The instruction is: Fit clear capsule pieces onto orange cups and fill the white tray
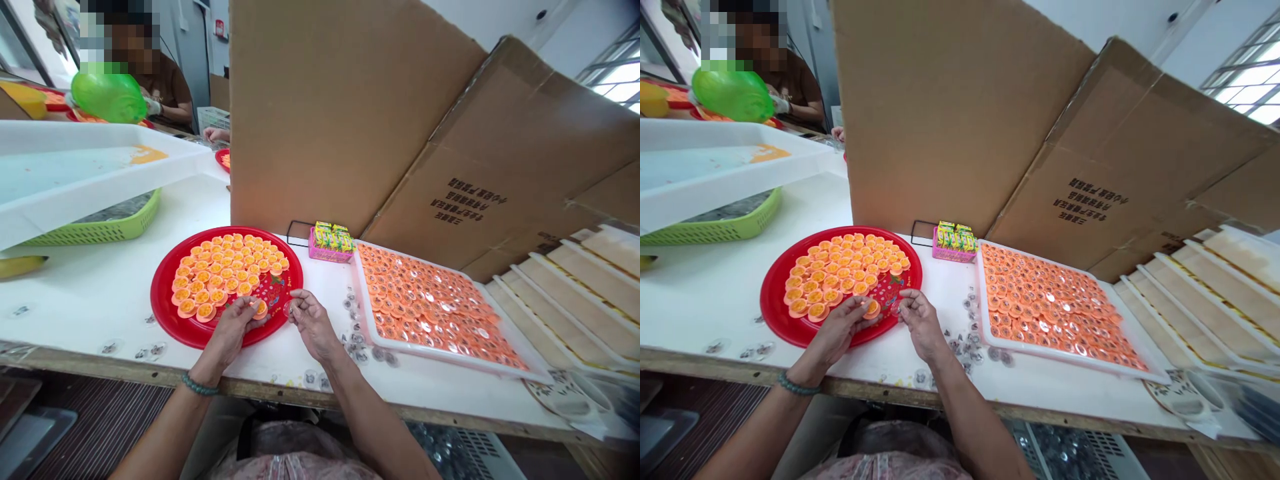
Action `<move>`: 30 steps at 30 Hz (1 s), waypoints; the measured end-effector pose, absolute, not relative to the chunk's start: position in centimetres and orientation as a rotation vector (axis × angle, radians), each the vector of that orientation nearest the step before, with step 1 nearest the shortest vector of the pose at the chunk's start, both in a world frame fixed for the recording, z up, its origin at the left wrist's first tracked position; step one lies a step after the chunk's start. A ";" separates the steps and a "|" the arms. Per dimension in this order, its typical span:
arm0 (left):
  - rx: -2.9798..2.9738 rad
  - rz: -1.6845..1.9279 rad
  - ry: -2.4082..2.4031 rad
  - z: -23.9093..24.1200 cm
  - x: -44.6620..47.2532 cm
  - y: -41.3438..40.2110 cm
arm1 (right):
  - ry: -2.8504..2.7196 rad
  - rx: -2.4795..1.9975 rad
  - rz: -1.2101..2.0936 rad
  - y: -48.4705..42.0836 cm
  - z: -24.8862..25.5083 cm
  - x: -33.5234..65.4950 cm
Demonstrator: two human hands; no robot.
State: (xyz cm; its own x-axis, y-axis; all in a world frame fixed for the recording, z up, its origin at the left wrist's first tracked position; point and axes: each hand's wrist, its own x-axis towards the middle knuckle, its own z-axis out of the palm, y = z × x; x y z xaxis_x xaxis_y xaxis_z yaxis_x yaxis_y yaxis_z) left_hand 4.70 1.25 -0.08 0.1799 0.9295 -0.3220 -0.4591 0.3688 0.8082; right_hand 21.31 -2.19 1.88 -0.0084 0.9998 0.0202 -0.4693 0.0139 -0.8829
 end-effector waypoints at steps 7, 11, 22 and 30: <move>0.631 1.077 0.936 0.1 4.7 1.2 | -0.923 -0.853 1.401 -2.1 1.9 21.3; 0.636 1.071 0.942 0.1 4.8 1.1 | -0.942 -0.844 1.404 -2.2 1.7 21.3; 0.654 1.054 0.939 -0.3 4.6 1.2 | -0.929 -0.938 1.304 -2.3 1.2 21.3; 0.648 1.078 0.933 -0.4 4.7 1.3 | -1.033 -1.016 1.312 -2.1 1.4 21.2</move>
State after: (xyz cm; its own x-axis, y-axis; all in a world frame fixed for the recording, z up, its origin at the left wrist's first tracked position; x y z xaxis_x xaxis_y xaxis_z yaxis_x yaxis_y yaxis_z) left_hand 4.69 1.27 -0.36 0.1753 0.9337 -0.3122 -0.4431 0.3580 0.8219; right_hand 21.23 -2.06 1.39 -0.0036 0.9999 0.0103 -0.2445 0.0091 -0.9696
